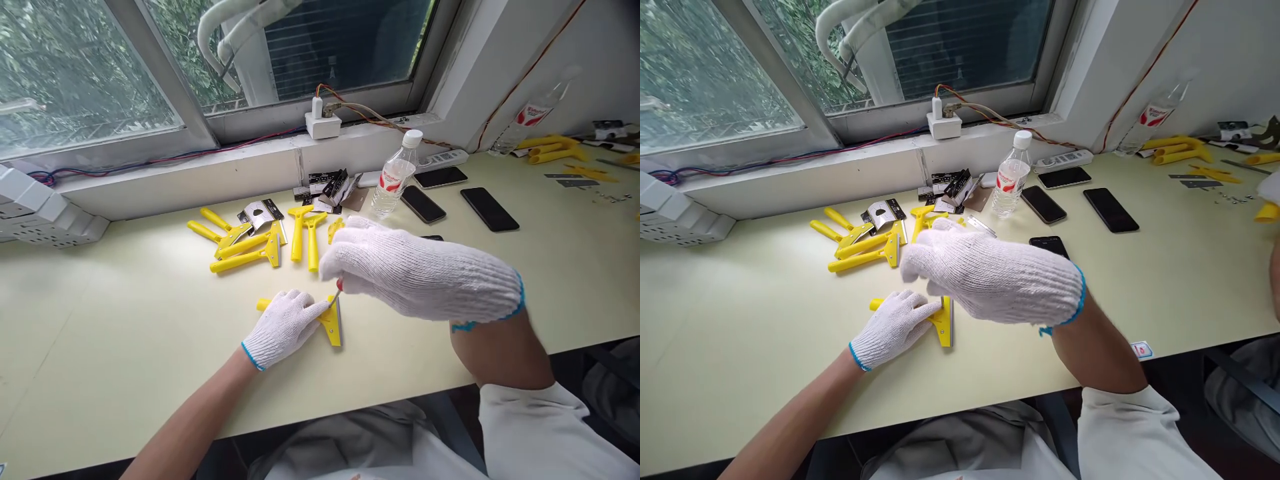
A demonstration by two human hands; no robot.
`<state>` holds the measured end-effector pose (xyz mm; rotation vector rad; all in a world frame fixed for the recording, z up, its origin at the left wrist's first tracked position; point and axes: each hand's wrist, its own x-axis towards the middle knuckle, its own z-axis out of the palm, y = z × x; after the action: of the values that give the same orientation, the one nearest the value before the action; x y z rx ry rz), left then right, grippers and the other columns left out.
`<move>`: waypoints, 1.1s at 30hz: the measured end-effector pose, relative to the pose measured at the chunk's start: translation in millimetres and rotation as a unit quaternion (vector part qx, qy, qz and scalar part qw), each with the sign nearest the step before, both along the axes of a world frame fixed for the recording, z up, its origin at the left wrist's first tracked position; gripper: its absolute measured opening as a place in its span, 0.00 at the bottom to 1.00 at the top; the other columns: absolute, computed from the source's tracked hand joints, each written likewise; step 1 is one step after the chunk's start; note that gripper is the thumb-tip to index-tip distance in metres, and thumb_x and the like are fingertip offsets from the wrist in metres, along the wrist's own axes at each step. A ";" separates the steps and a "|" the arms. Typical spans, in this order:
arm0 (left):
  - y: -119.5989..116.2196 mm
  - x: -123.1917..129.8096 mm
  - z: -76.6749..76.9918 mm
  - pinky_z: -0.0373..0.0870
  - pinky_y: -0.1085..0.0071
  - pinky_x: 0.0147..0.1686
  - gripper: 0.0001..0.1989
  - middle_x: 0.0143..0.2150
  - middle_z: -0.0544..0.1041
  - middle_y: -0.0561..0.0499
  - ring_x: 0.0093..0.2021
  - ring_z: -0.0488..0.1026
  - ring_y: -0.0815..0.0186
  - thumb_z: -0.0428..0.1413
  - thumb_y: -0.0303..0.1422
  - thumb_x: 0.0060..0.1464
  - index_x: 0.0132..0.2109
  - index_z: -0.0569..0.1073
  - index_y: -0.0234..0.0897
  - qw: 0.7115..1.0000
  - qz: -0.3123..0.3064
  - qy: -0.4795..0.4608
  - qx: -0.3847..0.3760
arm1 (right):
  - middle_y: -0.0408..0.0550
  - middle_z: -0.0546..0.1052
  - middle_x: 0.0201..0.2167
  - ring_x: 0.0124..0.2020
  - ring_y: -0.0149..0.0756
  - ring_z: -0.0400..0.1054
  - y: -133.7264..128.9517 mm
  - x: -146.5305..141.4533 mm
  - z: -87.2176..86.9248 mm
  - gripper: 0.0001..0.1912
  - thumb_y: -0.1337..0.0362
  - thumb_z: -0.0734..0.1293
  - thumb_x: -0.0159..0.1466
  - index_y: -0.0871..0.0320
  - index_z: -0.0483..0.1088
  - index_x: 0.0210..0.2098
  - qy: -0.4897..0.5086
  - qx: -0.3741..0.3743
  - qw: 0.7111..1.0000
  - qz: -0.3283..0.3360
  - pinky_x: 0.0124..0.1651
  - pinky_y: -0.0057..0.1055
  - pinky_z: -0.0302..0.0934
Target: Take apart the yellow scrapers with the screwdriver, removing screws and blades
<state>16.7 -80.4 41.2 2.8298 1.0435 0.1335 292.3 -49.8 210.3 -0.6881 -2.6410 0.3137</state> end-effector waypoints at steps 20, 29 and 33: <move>-0.5 -0.1 -0.7 0.69 0.57 0.44 0.19 0.50 0.79 0.45 0.45 0.73 0.55 0.48 0.35 0.78 0.69 0.71 0.50 1.000 -0.001 0.004 0.006 | 0.47 0.80 0.45 0.42 0.35 0.70 10.6 -1.1 -4.4 0.16 0.75 0.59 0.72 0.56 0.73 0.52 0.094 -0.068 0.992 0.057 0.46 0.32 0.62; 0.1 -0.6 -3.6 0.72 0.55 0.47 0.21 0.51 0.78 0.44 0.48 0.74 0.53 0.50 0.34 0.75 0.70 0.71 0.51 1.000 0.002 -0.011 -0.008 | 0.52 0.77 0.29 0.31 0.40 0.67 -14.6 -37.5 -0.6 0.22 0.51 0.60 0.78 0.62 0.76 0.44 -0.025 0.077 0.951 -0.300 0.35 0.34 0.50; -0.4 0.3 -2.2 0.71 0.55 0.46 0.20 0.52 0.79 0.44 0.47 0.74 0.54 0.51 0.34 0.76 0.70 0.71 0.49 1.000 0.001 -0.001 -0.004 | 0.53 0.78 0.35 0.34 0.41 0.66 -21.0 -21.7 1.4 0.11 0.65 0.61 0.76 0.60 0.74 0.43 -0.079 0.109 0.973 -0.187 0.40 0.36 0.58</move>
<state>16.9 -80.8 39.0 2.8222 1.0431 0.1323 270.6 -70.8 211.6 -1.1478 -2.5644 -0.1427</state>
